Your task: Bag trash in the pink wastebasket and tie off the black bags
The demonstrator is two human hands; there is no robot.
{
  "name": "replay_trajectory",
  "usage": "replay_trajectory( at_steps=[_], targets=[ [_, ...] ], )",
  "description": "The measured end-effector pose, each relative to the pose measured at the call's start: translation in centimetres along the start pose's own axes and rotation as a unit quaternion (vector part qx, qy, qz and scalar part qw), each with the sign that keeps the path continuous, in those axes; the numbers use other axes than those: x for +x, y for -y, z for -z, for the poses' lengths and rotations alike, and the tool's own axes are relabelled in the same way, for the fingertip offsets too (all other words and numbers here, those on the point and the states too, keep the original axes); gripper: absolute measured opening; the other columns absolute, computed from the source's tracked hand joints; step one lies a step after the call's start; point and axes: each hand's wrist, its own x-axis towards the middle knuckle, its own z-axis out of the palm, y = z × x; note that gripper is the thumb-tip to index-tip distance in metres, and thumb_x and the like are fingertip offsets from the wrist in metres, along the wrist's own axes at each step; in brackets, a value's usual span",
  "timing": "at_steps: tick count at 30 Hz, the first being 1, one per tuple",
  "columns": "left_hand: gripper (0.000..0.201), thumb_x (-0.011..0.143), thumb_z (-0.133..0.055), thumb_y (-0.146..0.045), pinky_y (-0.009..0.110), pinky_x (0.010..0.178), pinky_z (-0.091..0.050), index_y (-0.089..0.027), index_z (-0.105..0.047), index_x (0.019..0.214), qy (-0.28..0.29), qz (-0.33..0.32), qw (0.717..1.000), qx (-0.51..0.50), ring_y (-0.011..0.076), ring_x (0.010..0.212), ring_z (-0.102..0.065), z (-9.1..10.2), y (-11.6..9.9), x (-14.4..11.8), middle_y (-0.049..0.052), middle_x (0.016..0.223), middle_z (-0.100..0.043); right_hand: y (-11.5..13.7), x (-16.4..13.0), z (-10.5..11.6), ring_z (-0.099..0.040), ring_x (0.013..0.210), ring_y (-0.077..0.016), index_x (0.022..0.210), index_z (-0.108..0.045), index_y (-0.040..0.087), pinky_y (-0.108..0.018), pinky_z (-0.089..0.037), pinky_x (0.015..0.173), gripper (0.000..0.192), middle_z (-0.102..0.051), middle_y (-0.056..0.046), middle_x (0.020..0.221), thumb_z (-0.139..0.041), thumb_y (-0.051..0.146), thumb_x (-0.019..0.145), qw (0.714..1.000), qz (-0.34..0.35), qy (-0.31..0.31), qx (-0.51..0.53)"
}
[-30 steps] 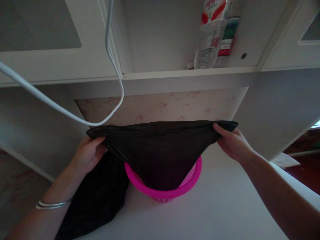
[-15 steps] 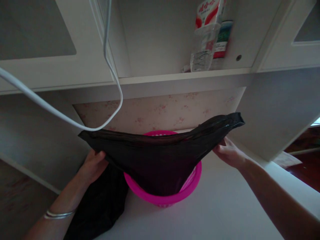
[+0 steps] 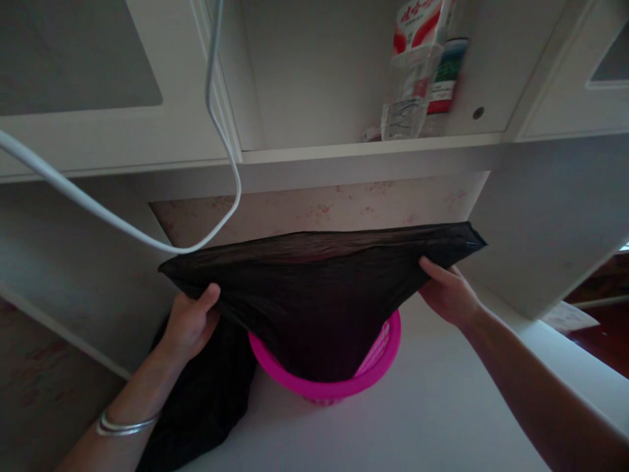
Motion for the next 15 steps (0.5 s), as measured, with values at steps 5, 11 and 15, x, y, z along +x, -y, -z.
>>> replay_trajectory(
  at_steps=[5, 11, 15],
  targets=[
    [0.081, 0.054, -0.092, -0.072, 0.063, 0.123, -0.038, -0.021, -0.079, 0.116, 0.104, -0.027, 0.968, 0.226, 0.0428, 0.129, -0.066, -0.4, 0.7, -0.7, 0.012, 0.113, -0.083, -0.8, -0.8, -0.6, -0.070, 0.124, -0.0399, 0.131, -0.072, 0.024, -0.060, -0.053, 0.113, 0.078, -0.077, -0.011, 0.129, -0.093, 0.060, 0.065, 0.980, 0.014, 0.131, -0.151],
    [0.051, 0.065, -0.088, -0.066, 0.061, 0.121, -0.043, -0.026, -0.082, 0.096, 0.126, -0.093, 0.935, 0.317, 0.0382, 0.120, -0.073, -3.4, 0.7, -1.3, 0.005, 0.107, -0.084, 0.6, -1.3, -5.9, -0.074, 0.112, -0.0367, 0.115, -0.076, 0.022, -0.059, -0.058, 0.108, 0.053, -0.079, -0.012, 0.119, -0.090, 0.050, 0.073, 0.924, 0.128, 0.171, -0.316],
    [0.041, 0.070, -0.089, -0.057, 0.058, 0.119, -0.048, -0.025, -0.081, 0.095, 0.015, -0.120, 0.959, 0.256, 0.0350, 0.115, -0.075, -3.4, 1.6, -1.0, 0.005, 0.108, -0.084, 0.6, -1.0, -7.6, -0.077, 0.099, -0.0324, 0.100, -0.078, 0.022, -0.053, -0.063, 0.098, 0.034, -0.082, -0.009, 0.104, -0.081, 0.050, 0.082, 0.933, 0.134, 0.190, -0.276]
  ],
)
